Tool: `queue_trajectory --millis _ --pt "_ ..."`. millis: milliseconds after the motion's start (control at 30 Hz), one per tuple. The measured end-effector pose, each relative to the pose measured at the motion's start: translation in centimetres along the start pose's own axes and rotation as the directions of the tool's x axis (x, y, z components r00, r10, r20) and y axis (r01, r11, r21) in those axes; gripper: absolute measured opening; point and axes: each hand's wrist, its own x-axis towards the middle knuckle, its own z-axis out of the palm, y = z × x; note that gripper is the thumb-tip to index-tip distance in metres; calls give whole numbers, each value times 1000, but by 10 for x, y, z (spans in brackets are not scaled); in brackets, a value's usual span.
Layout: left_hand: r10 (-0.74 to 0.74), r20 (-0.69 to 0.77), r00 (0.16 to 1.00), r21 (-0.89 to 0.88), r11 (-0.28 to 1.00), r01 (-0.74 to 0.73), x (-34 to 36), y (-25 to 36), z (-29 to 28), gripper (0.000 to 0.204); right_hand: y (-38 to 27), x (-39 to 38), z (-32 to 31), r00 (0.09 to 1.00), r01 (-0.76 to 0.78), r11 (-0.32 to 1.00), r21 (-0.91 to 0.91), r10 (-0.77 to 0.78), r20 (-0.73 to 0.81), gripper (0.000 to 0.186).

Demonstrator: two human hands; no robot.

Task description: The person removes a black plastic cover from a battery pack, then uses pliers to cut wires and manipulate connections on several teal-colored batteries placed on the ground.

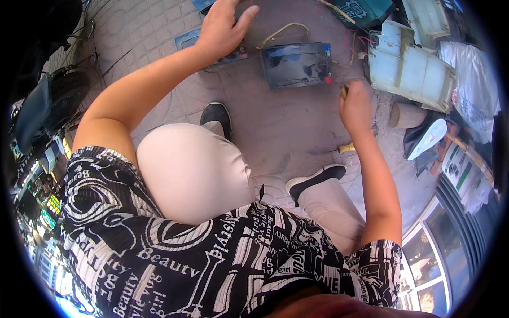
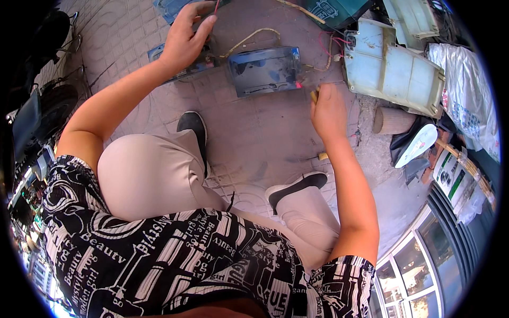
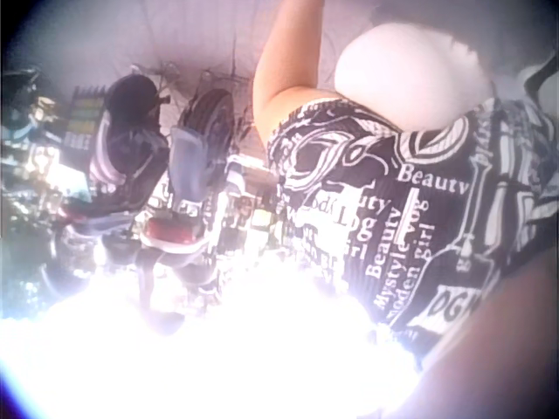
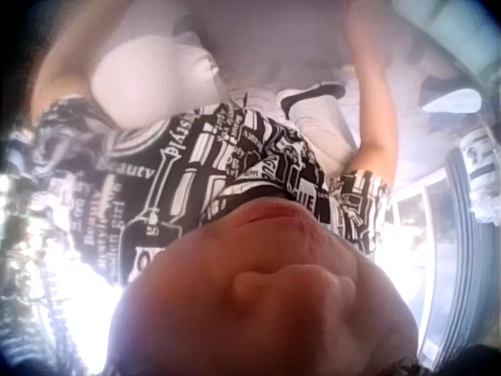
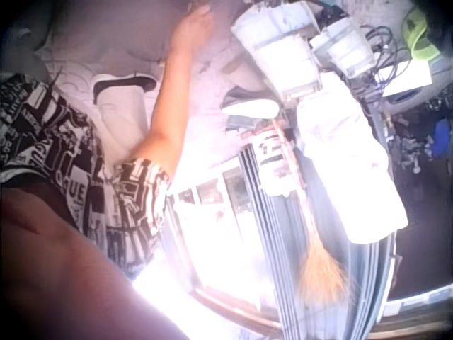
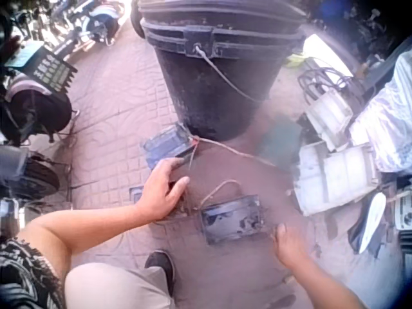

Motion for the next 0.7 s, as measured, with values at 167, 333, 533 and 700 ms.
queue_trajectory --millis 167,333,533,700 --pt "140 63 988 345 926 -153 -45 -19 -26 49 -14 -6 -2 984 -163 959 231 141 108 28" --pt "231 187 955 413 864 -289 -50 -14 -10 47 -50 14 -14 995 -50 836 546 -7 101 21" --pt "190 183 965 368 897 -246 -35 -16 9 19 -108 36 -59 959 -5 955 297 -79 271 19" --pt "-187 191 964 -115 971 211 -19 -28 8 25 -130 60 -64 944 67 998 -2 -63 324 21"
